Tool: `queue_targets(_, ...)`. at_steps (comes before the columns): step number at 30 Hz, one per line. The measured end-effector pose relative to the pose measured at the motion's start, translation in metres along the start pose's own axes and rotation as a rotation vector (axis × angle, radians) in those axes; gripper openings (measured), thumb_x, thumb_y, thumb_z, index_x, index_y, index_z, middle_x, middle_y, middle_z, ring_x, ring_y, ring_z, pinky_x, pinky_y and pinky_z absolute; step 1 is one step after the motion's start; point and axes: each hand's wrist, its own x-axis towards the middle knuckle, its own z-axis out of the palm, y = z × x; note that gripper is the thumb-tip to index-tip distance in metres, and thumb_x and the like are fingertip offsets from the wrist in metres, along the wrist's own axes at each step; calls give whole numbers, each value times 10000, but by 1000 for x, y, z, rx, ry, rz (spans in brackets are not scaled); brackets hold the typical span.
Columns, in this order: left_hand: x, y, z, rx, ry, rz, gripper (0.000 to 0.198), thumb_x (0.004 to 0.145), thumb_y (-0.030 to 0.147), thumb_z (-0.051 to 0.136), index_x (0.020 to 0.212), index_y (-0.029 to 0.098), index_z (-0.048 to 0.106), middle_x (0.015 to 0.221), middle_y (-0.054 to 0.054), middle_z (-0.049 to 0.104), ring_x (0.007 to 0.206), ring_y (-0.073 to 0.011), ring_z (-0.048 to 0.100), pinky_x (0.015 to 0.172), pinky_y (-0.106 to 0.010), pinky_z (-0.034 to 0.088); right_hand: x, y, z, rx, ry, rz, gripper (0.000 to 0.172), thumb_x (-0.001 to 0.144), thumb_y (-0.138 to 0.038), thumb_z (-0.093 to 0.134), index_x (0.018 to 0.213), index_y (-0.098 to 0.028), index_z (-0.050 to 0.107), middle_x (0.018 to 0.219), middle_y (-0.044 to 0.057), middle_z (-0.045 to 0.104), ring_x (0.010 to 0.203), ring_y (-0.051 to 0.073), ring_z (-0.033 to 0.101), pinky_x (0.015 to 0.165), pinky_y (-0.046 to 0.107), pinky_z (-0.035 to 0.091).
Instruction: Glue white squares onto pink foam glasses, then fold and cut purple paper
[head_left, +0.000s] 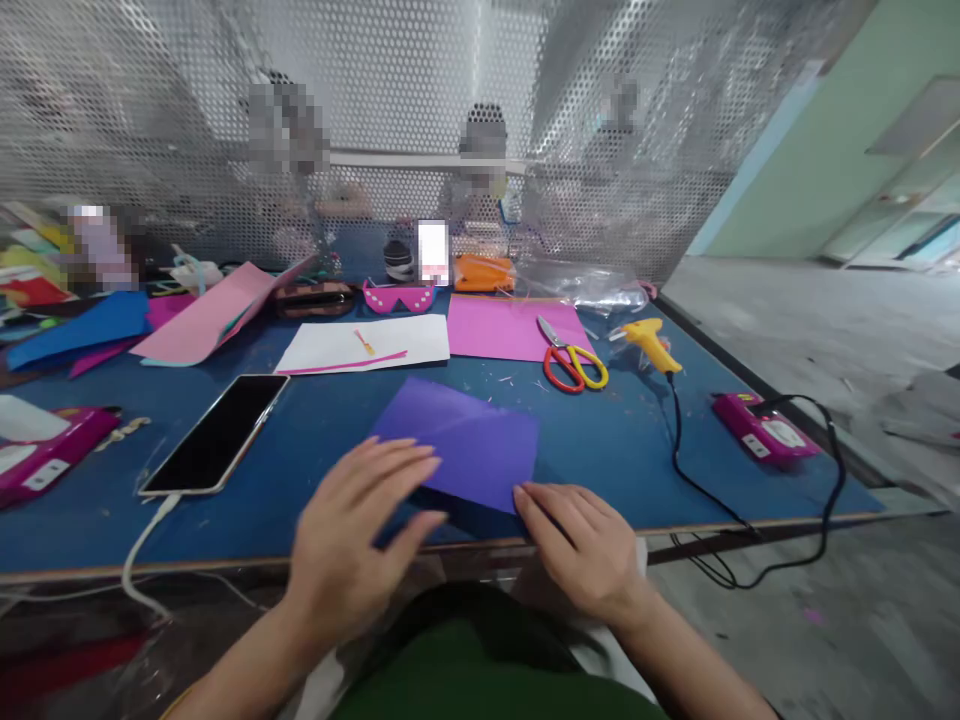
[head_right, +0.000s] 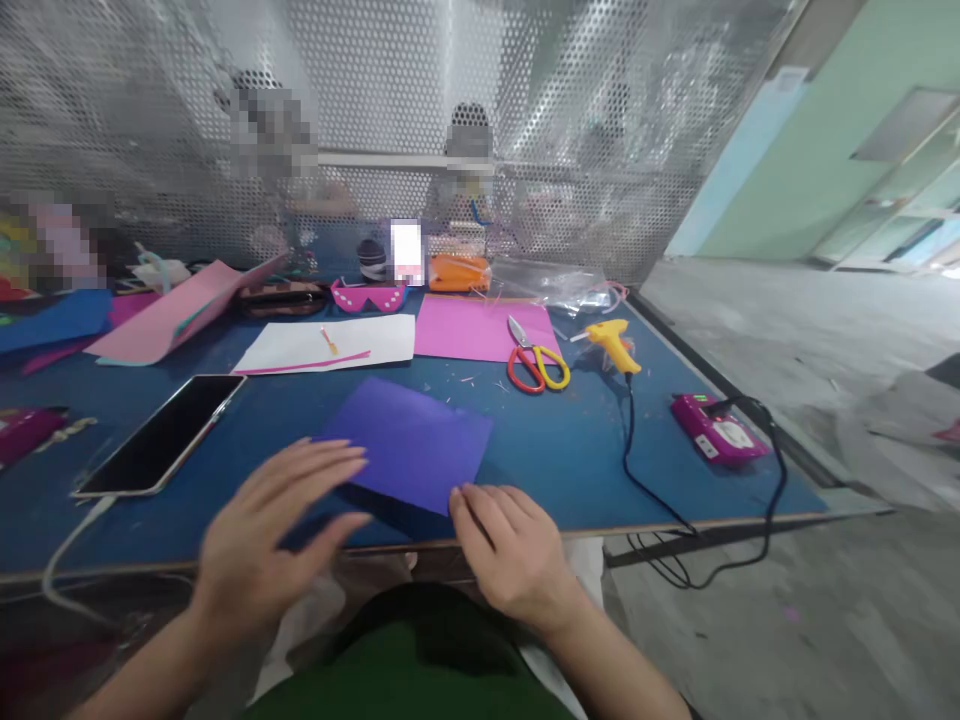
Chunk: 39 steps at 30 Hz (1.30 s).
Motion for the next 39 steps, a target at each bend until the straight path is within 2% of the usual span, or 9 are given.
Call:
queue_targets(2,2,10,15,24,-138,145,277,875,234,671,1151,201,677,1147,-44,744,1091,-226,665,1051,-399,426,4,-9,1,-2,-11,4,248,929,-71,477,1055,-77,690,951,130,758,842,213,693,729,350,558)
queue_targets(5,2,13,34,33,-103,216,206,914,145,568,1063,191,702,1051,-31,778,960,-201,705,875,-342,480,11,-16,-1,-1,-7,-1,238,925,-80,486,1030,-94,699,924,105,761,806,199,684,729,340,542)
queue_targets(8,-1,9,38,-12,-67,249,242,880,90,566,1057,184,701,1014,-35,788,898,-184,720,762,-307,495,13,-8,-4,68,-48,16,251,938,-96,484,1053,-161,698,957,65,764,865,180,683,858,346,524)
queue_targets(10,-2,6,34,-83,-50,201,254,858,67,600,1037,210,708,969,-16,794,875,-169,727,758,-287,514,13,7,-6,119,-95,88,249,938,-116,511,1104,-196,678,1019,57,756,960,180,677,969,381,485)
queue_targets(13,-4,4,26,-202,-38,52,239,858,80,624,978,260,724,913,9,794,853,-167,736,778,-289,556,13,34,-6,152,-163,177,213,919,-150,565,1092,-197,680,1056,79,741,1016,208,670,972,437,482)
queue_targets(18,-16,2,18,-285,-79,-116,230,857,70,612,928,248,738,912,-9,790,891,-174,739,811,-295,593,12,56,1,240,-251,105,212,939,-114,523,981,-198,712,973,53,756,927,183,694,951,428,481)
queue_targets(23,-32,3,14,-182,-122,-106,207,833,93,636,959,224,736,926,-25,792,942,-209,738,870,-338,591,13,54,3,253,-261,47,215,925,-73,517,924,-171,708,898,50,755,837,172,681,878,380,507)
queue_targets(30,-39,12,16,-168,-7,-107,181,784,154,744,918,276,739,862,14,797,842,-212,758,827,-368,609,18,45,4,181,-265,43,191,916,-90,535,899,-182,701,860,50,740,791,184,655,820,373,511)
queue_targets(39,-39,3,15,-42,28,-125,167,816,149,718,919,273,756,879,4,798,844,-216,758,787,-348,612,12,28,-7,116,-238,12,166,876,-79,590,926,-208,681,857,32,747,799,183,678,893,399,498)
